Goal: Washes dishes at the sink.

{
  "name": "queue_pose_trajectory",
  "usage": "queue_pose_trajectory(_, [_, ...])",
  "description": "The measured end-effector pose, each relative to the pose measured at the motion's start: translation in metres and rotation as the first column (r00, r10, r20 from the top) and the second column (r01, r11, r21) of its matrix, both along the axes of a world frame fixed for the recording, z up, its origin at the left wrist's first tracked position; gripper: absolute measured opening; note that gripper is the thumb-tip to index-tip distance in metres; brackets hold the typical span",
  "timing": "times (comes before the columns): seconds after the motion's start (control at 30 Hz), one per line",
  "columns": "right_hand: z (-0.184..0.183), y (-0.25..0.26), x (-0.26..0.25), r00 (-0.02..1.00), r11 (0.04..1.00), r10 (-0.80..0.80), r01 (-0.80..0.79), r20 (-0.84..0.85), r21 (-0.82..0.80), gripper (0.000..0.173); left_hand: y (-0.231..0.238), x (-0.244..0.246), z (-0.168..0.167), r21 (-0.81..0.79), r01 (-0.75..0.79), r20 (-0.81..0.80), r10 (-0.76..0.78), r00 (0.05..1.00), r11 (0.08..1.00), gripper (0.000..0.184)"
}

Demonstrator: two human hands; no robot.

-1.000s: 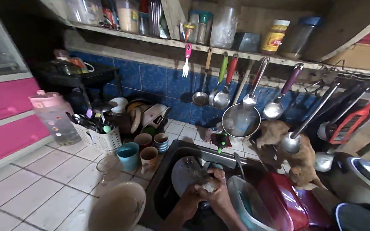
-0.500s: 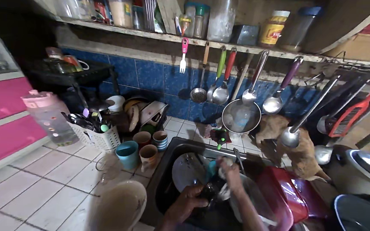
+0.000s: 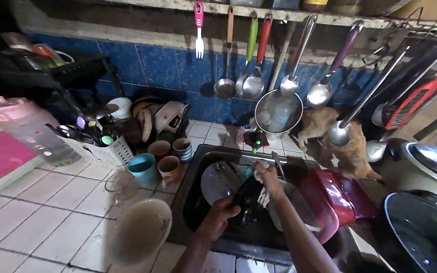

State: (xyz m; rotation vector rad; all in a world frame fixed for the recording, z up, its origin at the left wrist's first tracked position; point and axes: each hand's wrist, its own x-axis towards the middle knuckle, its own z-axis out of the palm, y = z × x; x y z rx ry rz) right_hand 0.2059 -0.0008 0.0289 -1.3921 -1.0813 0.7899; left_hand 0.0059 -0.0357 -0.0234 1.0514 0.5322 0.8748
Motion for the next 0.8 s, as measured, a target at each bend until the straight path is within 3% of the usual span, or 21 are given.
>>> queue_pose_trajectory(0.03, [-0.005,0.001,0.003,0.988,0.993,-0.118,0.115,-0.096,-0.039,0.022,-0.004,-0.001,0.0,-0.044,-0.043,0.042,0.045,0.998,0.998,0.037])
queue_pose_trajectory(0.1, [-0.018,-0.005,-0.007,0.949,0.955,-0.295,0.292,-0.106,-0.046,0.027,-0.007,0.004,0.001,-0.149,-0.148,0.133,0.168,0.977,0.978,0.037])
queue_pose_trajectory(0.23, [-0.04,-0.034,-0.064,0.936,0.929,-0.35,0.344,0.026,0.139,0.052,-0.008,0.025,0.005,-0.297,-0.314,0.193,0.379,0.905,0.902,0.037])
queue_pose_trajectory(0.3, [-0.054,-0.046,-0.085,0.939,0.916,-0.339,0.316,0.055,0.249,0.056,-0.007,0.028,0.005,-0.223,-0.359,0.182,0.401,0.898,0.906,0.035])
queue_pose_trajectory(0.37, [-0.061,-0.051,-0.089,0.942,0.908,-0.335,0.316,0.024,0.277,0.052,-0.01,0.017,0.008,-0.042,-0.36,0.103,0.362,0.926,0.932,0.033])
queue_pose_trajectory(0.47, [-0.062,-0.052,-0.071,0.945,0.942,-0.328,0.328,-0.022,0.062,0.05,-0.032,-0.02,0.028,0.351,-0.213,-0.191,0.292,0.937,0.912,0.034])
queue_pose_trajectory(0.53, [-0.057,-0.052,-0.056,0.945,0.956,-0.292,0.282,-0.146,-0.085,0.046,-0.055,-0.049,0.044,0.621,-0.119,-0.352,0.411,0.841,0.775,0.032])
queue_pose_trajectory(0.6, [-0.048,-0.056,-0.039,0.911,0.971,-0.237,0.214,-0.337,-0.106,0.034,-0.074,-0.075,0.042,0.849,-0.054,-0.361,0.65,0.668,0.526,0.028])
queue_pose_trajectory(0.63, [-0.042,-0.061,-0.028,0.875,0.982,-0.19,0.167,-0.445,-0.091,0.033,-0.081,-0.089,0.038,0.892,-0.011,-0.364,0.732,0.576,0.452,0.027])
queue_pose_trajectory(0.7, [-0.023,-0.076,-0.005,0.769,0.992,-0.125,0.087,-0.627,-0.091,0.045,-0.091,-0.113,0.033,0.893,0.018,-0.419,0.816,0.399,0.45,0.028])
queue_pose_trajectory(0.8, [0.002,-0.11,0.023,0.713,0.977,-0.204,0.102,-0.671,-0.189,0.048,-0.093,-0.138,0.027,0.826,0.018,-0.558,0.812,0.168,0.564,0.028])
